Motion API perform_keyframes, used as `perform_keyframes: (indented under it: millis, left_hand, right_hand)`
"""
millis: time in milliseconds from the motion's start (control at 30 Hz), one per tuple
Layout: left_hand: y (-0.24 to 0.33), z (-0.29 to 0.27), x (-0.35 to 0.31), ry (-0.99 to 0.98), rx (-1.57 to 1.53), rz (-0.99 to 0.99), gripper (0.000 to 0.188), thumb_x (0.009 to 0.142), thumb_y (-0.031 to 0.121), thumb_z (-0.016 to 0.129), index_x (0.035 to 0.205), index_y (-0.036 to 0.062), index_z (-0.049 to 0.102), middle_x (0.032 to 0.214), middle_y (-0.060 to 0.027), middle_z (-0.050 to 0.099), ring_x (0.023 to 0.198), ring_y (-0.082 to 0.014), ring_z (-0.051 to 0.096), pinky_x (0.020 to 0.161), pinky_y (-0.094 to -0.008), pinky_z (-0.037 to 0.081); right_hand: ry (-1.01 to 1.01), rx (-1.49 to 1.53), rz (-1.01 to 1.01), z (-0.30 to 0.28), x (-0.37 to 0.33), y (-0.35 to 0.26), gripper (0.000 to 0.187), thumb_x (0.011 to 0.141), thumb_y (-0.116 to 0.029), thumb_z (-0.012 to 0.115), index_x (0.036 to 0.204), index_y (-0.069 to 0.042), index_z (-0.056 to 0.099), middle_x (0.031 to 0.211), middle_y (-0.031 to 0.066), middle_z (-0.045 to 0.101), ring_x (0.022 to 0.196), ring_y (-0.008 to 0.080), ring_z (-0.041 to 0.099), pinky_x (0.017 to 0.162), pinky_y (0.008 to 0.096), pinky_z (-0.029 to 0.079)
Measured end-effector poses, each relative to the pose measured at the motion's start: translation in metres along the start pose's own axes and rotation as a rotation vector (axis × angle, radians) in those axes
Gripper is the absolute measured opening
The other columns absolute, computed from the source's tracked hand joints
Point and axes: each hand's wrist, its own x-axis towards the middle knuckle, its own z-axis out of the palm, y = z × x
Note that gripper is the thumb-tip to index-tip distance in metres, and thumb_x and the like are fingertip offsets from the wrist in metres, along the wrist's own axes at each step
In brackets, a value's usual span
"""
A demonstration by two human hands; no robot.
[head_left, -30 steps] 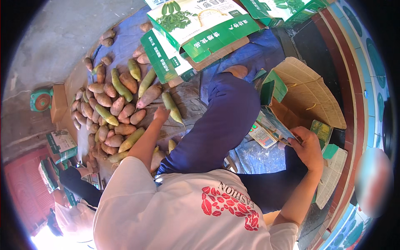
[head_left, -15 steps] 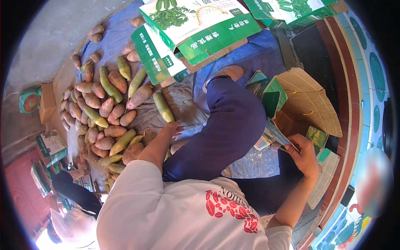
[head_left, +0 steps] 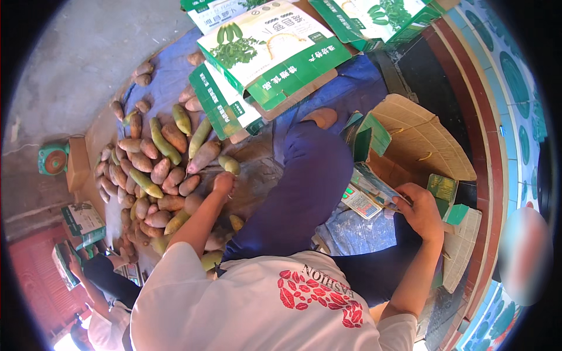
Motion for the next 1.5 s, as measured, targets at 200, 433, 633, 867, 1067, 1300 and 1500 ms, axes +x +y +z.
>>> perform_keyframes:
  millis: [200, 433, 633, 867, 1067, 1300, 1500]
  left_hand:
    - [0.073, -0.070, -0.049, 0.099, -0.533, -0.016, 0.020, 0.088, 0.022, 0.052, 0.073, 0.0089, 0.056, 0.062, -0.0004, 0.053, 0.057, -0.0110, 0.053, 0.053, -0.0264, 0.042]
    - [0.198, -0.070, -0.122, 0.165, -0.630, 0.212, 0.022, 0.094, 0.020, 0.052, 0.076, 0.0092, 0.058, 0.102, -0.0045, 0.059, 0.093, -0.0145, 0.054, 0.076, -0.0310, 0.046]
    - [0.285, -0.084, -0.183, -0.112, -0.811, 0.757, 0.024, 0.095, 0.016, 0.049, 0.076, 0.0047, 0.056, 0.133, -0.0190, 0.048, 0.126, -0.0231, 0.043, 0.098, -0.0473, 0.043]
    - [0.369, -0.029, -0.224, -0.554, -0.837, 0.975, 0.023, 0.095, 0.016, 0.050, 0.077, 0.0037, 0.056, 0.131, -0.0204, 0.050, 0.119, -0.0266, 0.049, 0.098, -0.0499, 0.043]
    - [0.392, 0.074, -0.216, -0.679, -0.630, 0.724, 0.021, 0.093, 0.016, 0.052, 0.076, 0.0033, 0.055, 0.119, -0.0142, 0.056, 0.104, -0.0232, 0.056, 0.092, -0.0467, 0.048]
    - [0.390, 0.162, -0.165, -0.618, -0.013, 0.662, 0.026, 0.087, 0.021, 0.054, 0.070, 0.0018, 0.059, 0.097, -0.0133, 0.065, 0.087, -0.0206, 0.060, 0.075, -0.0363, 0.051]
    - [0.392, 0.185, -0.149, -0.312, 0.749, 0.833, 0.026, 0.081, 0.026, 0.056, 0.080, 0.0029, 0.069, 0.072, -0.0176, 0.065, 0.072, -0.0304, 0.065, 0.068, -0.0401, 0.051]
  right_hand:
    - [0.034, -0.096, -0.156, 0.006, 0.004, -0.010, 0.018, 0.078, -0.015, 0.066, 0.088, -0.001, 0.064, 0.086, 0.0160, 0.063, 0.083, 0.0350, 0.061, 0.074, 0.0422, 0.047]
    - [0.081, -0.194, -0.192, 0.011, -0.003, -0.007, 0.017, 0.080, -0.017, 0.064, 0.084, -0.001, 0.062, 0.084, 0.0171, 0.062, 0.084, 0.0364, 0.060, 0.074, 0.0440, 0.047]
    - [0.117, -0.294, -0.220, 0.015, -0.005, -0.002, 0.016, 0.084, -0.020, 0.060, 0.083, -0.004, 0.063, 0.084, 0.0157, 0.065, 0.084, 0.0331, 0.062, 0.074, 0.0433, 0.049]
    - [0.185, -0.319, -0.288, 0.023, -0.004, 0.006, 0.017, 0.086, -0.021, 0.058, 0.084, -0.005, 0.065, 0.080, 0.0169, 0.065, 0.081, 0.0338, 0.064, 0.073, 0.0439, 0.050]
    - [0.174, -0.315, -0.245, 0.025, -0.007, 0.006, 0.017, 0.086, -0.021, 0.057, 0.086, -0.006, 0.065, 0.080, 0.0162, 0.065, 0.080, 0.0334, 0.064, 0.072, 0.0437, 0.051]
    - [0.200, -0.290, -0.249, 0.027, -0.007, 0.006, 0.018, 0.087, -0.021, 0.056, 0.085, -0.006, 0.066, 0.076, 0.0166, 0.065, 0.079, 0.0330, 0.065, 0.071, 0.0431, 0.051]
    - [0.165, -0.311, -0.238, 0.023, -0.006, 0.002, 0.018, 0.087, -0.021, 0.056, 0.084, -0.006, 0.066, 0.077, 0.0165, 0.066, 0.078, 0.0331, 0.065, 0.071, 0.0430, 0.051]
